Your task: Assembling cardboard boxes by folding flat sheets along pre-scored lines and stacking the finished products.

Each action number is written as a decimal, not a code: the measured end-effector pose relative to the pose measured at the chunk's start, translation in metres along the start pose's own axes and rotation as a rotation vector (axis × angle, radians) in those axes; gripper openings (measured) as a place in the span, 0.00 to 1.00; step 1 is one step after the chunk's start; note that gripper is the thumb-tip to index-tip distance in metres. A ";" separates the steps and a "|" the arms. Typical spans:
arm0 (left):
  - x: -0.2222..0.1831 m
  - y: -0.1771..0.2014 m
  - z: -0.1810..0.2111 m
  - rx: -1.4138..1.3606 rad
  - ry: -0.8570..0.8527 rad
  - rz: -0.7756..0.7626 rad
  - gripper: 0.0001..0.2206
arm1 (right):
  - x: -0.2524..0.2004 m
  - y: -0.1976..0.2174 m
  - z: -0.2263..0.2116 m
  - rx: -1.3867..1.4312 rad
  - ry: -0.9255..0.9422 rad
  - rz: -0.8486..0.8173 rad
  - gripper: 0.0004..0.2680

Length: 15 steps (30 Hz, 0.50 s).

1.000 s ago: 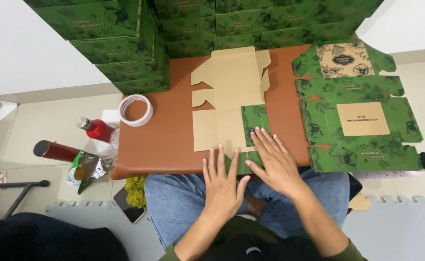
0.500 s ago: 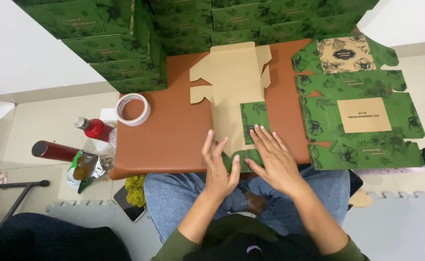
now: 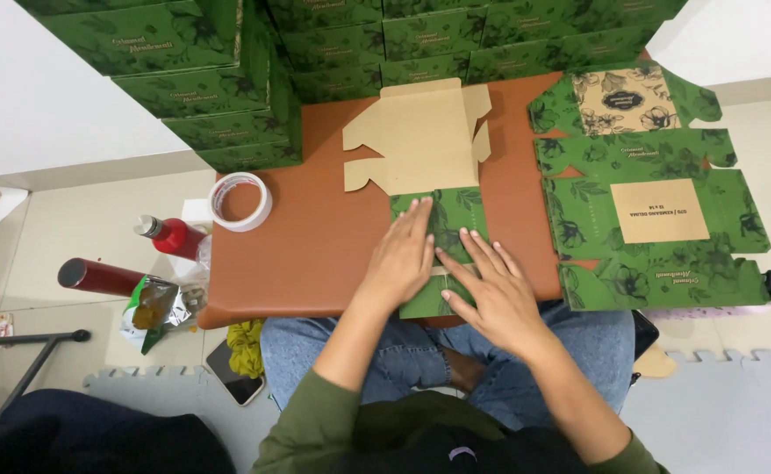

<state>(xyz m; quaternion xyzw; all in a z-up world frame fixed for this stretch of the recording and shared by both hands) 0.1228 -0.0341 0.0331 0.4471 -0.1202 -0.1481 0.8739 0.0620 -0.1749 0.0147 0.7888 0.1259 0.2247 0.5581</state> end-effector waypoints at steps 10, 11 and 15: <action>-0.053 -0.006 0.022 0.095 -0.125 0.113 0.26 | -0.001 -0.005 0.005 0.009 -0.006 -0.023 0.20; -0.061 -0.010 0.021 0.088 -0.102 0.099 0.26 | 0.000 -0.004 0.005 0.014 -0.005 -0.020 0.20; -0.056 -0.012 0.006 0.127 -0.013 0.197 0.25 | 0.001 -0.005 0.004 0.003 0.006 -0.028 0.20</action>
Point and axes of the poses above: each hand's wrist, its own x-axis towards the middle knuckle, its own y-axis out of the back of the hand, z = x × y, the point moved 6 cm from there along x, towards the middle knuckle, and after that the axes turned 2 degrees about y, right-handed, at the moved point
